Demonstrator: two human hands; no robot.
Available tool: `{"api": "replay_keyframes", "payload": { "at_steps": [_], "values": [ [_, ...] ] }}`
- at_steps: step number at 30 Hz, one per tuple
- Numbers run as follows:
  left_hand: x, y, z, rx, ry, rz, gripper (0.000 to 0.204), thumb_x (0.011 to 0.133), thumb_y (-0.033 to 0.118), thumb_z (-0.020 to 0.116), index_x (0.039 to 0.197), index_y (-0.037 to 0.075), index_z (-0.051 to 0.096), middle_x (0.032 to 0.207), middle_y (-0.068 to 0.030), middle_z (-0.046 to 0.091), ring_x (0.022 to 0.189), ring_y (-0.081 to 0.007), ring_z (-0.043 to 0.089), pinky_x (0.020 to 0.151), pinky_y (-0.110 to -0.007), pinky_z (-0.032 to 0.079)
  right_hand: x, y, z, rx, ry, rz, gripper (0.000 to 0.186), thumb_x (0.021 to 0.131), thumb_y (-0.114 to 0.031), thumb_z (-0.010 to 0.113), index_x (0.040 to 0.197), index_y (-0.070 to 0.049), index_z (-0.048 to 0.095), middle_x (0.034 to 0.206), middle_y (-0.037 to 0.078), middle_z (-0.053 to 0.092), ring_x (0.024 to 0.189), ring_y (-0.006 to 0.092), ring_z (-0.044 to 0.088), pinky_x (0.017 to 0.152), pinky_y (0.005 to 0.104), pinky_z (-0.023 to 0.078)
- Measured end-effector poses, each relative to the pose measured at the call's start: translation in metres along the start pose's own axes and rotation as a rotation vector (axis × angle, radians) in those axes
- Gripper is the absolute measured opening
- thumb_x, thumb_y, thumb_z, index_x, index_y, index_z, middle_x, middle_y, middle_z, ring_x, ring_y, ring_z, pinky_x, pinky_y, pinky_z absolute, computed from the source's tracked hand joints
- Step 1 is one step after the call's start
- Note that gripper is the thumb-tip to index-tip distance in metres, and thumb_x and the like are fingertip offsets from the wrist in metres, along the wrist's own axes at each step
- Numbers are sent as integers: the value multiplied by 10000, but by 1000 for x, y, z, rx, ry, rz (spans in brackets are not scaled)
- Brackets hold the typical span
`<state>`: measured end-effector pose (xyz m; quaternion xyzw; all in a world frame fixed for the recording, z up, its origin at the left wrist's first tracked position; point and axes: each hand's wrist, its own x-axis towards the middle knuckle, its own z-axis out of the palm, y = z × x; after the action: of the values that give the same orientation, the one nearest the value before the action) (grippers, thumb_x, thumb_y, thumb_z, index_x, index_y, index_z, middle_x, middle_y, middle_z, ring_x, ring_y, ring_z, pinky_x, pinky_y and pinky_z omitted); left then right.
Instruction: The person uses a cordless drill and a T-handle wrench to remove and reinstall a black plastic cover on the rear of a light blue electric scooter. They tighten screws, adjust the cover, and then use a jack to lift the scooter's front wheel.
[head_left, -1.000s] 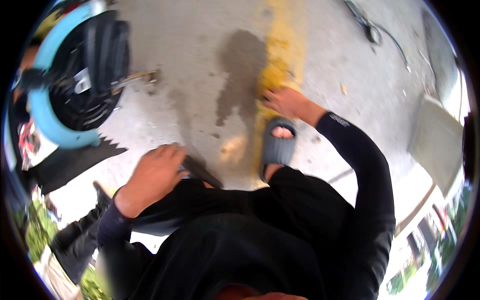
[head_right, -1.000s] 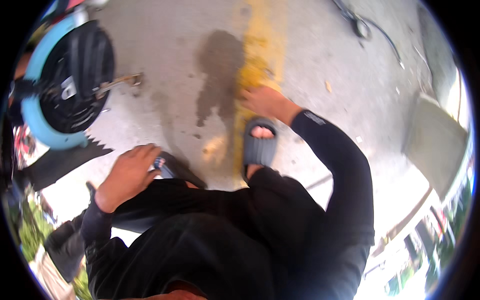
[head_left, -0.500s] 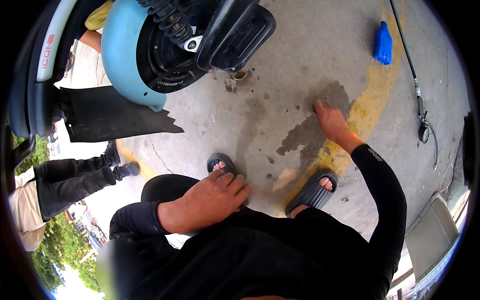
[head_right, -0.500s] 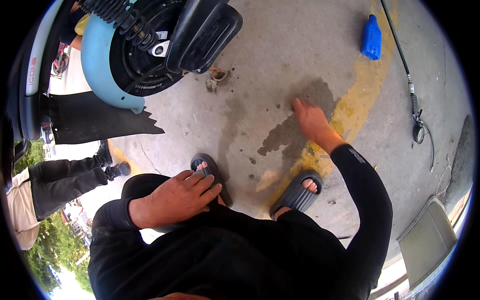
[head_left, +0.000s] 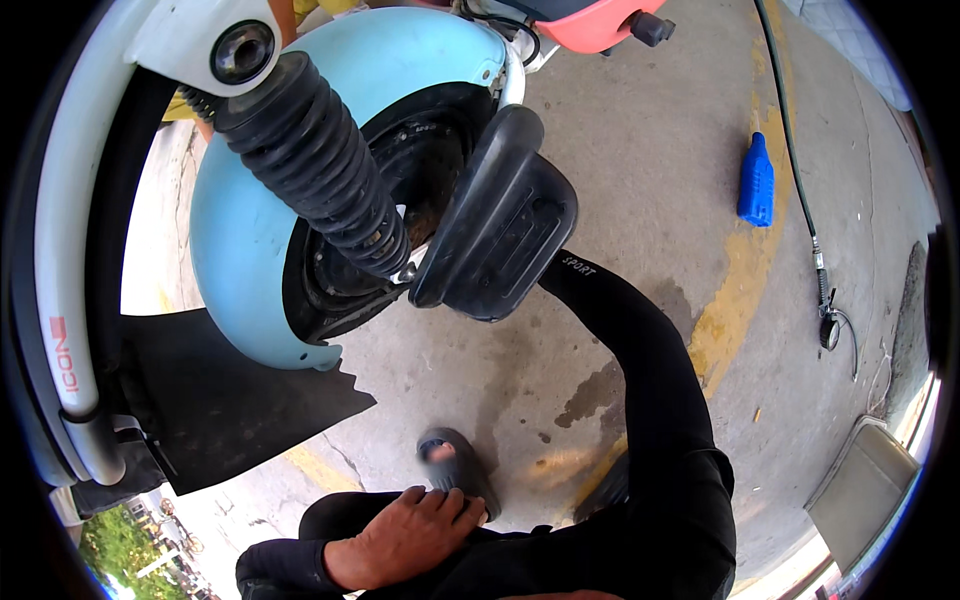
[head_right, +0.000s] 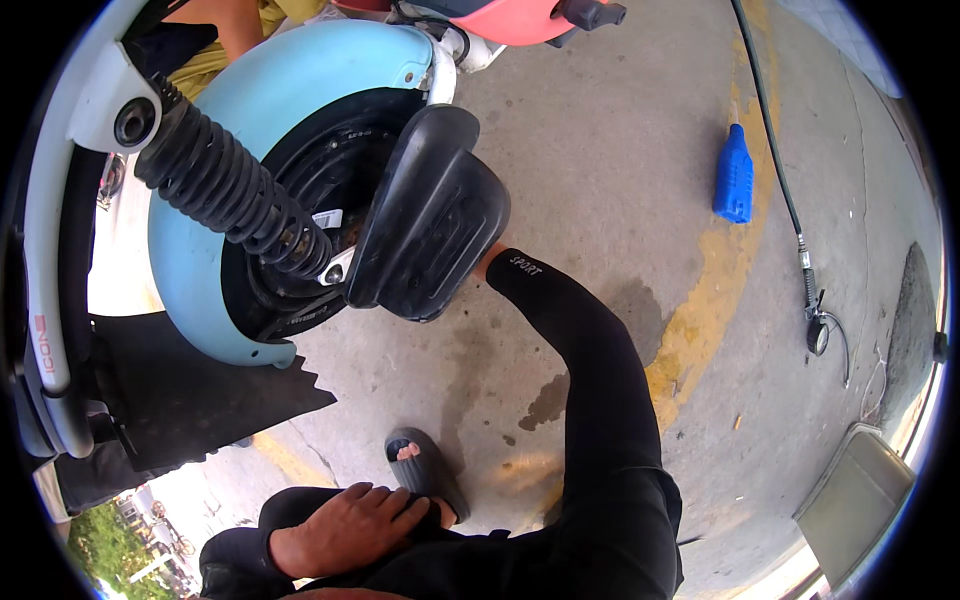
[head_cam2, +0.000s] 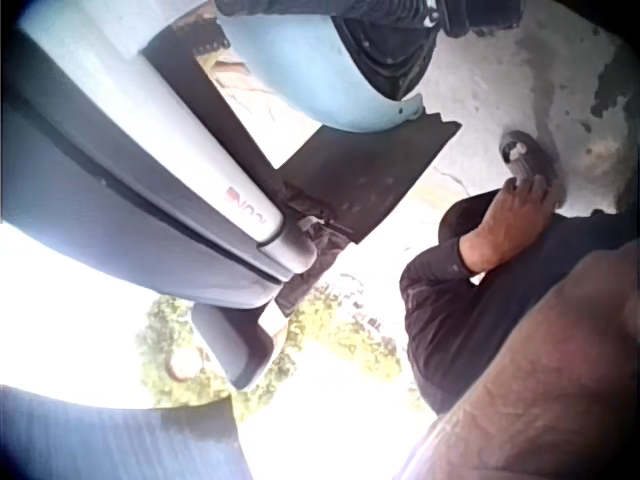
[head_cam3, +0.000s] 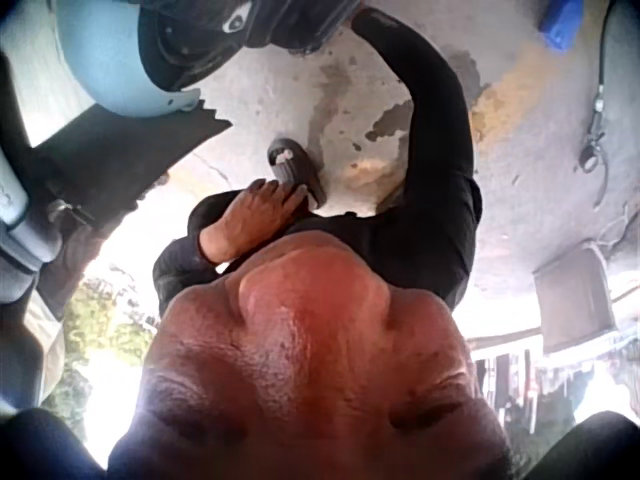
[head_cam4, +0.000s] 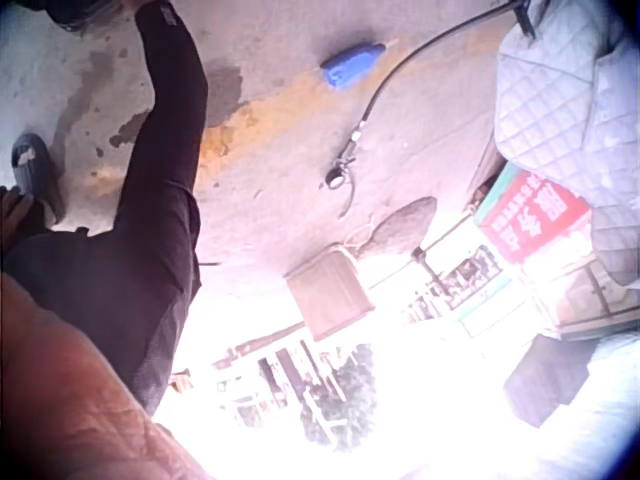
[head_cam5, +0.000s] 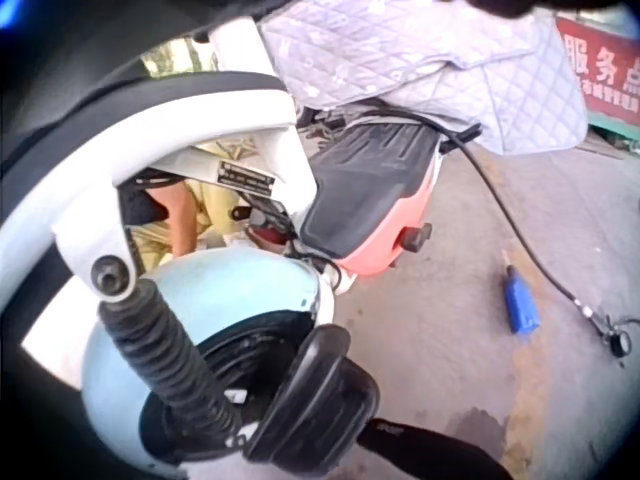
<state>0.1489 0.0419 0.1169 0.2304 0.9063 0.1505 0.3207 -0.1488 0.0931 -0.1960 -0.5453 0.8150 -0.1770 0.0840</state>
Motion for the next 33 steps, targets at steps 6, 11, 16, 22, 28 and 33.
{"api": "replay_keyframes", "payload": {
  "at_steps": [6, 11, 16, 22, 28, 33],
  "values": [
    [10, -6, -19, -65, -125, -27, 375, 875, 196, 563, 1226, 67, 538, 930, -71, 605, 818, -206, 648, 724, -299, 514, 0, 7, 0, -14, -16, 11, 192, 860, -154, 567, 993, -47, 655, 990, 194, 678, 906, 314, 670, 745, 427, 548],
    [14, -6, -24, -75, -156, -44, 378, 869, 185, 554, 1229, 72, 539, 937, -68, 606, 824, -203, 653, 729, -298, 518, -2, 6, 2, -11, -15, 11, 195, 862, -158, 566, 996, -46, 654, 988, 195, 679, 903, 314, 671, 742, 429, 548],
    [11, -6, -21, -68, -148, -39, 372, 874, 196, 556, 1225, 75, 540, 935, -64, 609, 820, -203, 656, 726, -296, 519, -6, 7, 0, -13, -12, 22, 198, 865, -162, 565, 999, -45, 653, 986, 196, 680, 900, 313, 672, 738, 430, 548],
    [14, -3, -22, -78, -159, -32, 381, 876, 214, 567, 1230, 75, 538, 956, -63, 617, 820, -211, 660, 727, -305, 526, -7, 13, -3, -4, 1, 39, 202, 868, -167, 564, 1003, -44, 652, 984, 197, 682, 897, 312, 673, 734, 431, 547],
    [11, -5, -16, -56, -118, -9, 405, 871, 250, 577, 1231, 68, 543, 956, -59, 616, 811, -206, 657, 728, -314, 529, -11, 18, -4, 14, 4, 54, 206, 871, -171, 563, 1006, -43, 651, 981, 198, 683, 894, 312, 674, 730, 433, 547],
    [11, -7, -18, -80, -107, -17, 426, 863, 282, 588, 1226, 63, 550, 956, -58, 614, 813, -206, 652, 733, -321, 528, -14, 23, -7, 4, 0, 69, 210, 874, -175, 562, 1009, -42, 650, 979, 199, 684, 891, 311, 675, 726, 434, 547]
  ]
}}
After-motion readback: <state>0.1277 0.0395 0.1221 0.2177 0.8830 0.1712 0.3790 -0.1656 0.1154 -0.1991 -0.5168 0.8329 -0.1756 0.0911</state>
